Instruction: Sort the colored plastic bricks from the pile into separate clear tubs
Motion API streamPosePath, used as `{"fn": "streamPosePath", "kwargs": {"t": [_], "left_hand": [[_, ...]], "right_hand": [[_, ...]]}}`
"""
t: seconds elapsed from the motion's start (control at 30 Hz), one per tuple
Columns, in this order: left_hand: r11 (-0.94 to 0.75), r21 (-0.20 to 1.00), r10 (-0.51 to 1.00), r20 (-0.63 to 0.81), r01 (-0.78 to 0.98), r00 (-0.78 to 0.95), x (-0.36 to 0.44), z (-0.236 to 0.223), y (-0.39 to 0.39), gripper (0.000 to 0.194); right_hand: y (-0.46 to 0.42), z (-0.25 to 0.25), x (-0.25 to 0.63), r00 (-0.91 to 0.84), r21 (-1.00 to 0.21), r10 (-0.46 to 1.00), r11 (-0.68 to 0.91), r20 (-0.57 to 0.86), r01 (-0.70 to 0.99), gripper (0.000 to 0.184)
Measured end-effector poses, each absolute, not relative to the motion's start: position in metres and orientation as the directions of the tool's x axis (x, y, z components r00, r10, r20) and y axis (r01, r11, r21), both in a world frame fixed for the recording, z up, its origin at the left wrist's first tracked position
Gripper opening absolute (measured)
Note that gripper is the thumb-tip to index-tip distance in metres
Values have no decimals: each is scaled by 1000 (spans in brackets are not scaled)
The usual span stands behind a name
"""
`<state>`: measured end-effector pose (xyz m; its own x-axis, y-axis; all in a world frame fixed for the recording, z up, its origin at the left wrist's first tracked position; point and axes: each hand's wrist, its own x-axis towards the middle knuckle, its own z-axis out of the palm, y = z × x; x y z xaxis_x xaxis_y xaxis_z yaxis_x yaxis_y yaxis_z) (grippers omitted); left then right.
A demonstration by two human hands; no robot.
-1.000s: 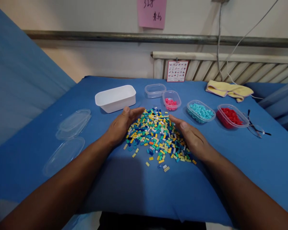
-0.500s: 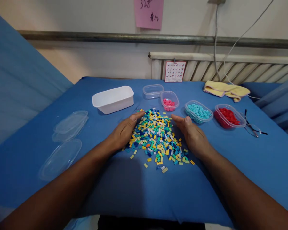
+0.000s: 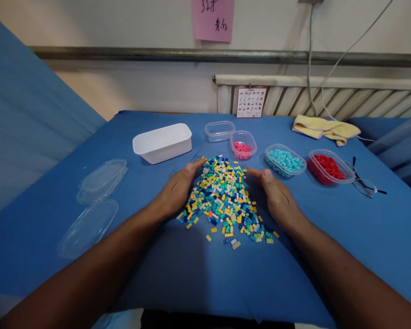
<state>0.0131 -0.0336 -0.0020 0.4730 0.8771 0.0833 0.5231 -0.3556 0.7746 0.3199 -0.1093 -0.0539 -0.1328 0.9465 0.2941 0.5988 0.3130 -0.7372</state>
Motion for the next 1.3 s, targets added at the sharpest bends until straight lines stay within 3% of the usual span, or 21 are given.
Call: {"fn": "streamPosePath", "kwargs": {"t": [0.1,0.2,0.33,0.43,0.53,0.6,0.77,0.97,1.13,1.3], "left_hand": [[-576,592,710,21,563,704,17,-6,-44,80],[-736,455,564,5,501,826,25,-6,-59,79],[-855,354,450,142,379,882,31,-3,-72,77],[-910,297,360,220,289,906,32,-1,-77,71],[-933,264,311,250,245,917,32,-2,-78,63],[-940,243,301,250,241,920,31,-4,-75,61],[-938,214,321,236,273,917,29,-7,-68,60],[-905,282,406,359,317,840,21,-6,-54,47],[-731,528,672,445,434,592,10,-8,-27,42],[-531,742,836,380,410,395,9,-18,-11,47]], "right_hand": [[-117,-42,300,-44,-842,983,175,178,510,61],[-124,-32,275,-144,-859,969,244,200,450,59],[-121,-23,272,-165,-838,939,345,303,424,52],[-112,-13,303,6,-686,883,360,469,633,46],[-104,-5,347,145,-432,793,159,591,888,41],[-102,-3,372,200,-336,804,-1,559,942,39],[-100,-11,389,249,-342,901,-123,355,932,37],[-98,-15,387,273,-301,913,-181,301,936,38],[-96,-19,390,253,-333,929,-157,270,930,38],[-89,-16,377,312,-233,925,-261,217,937,40]]}}
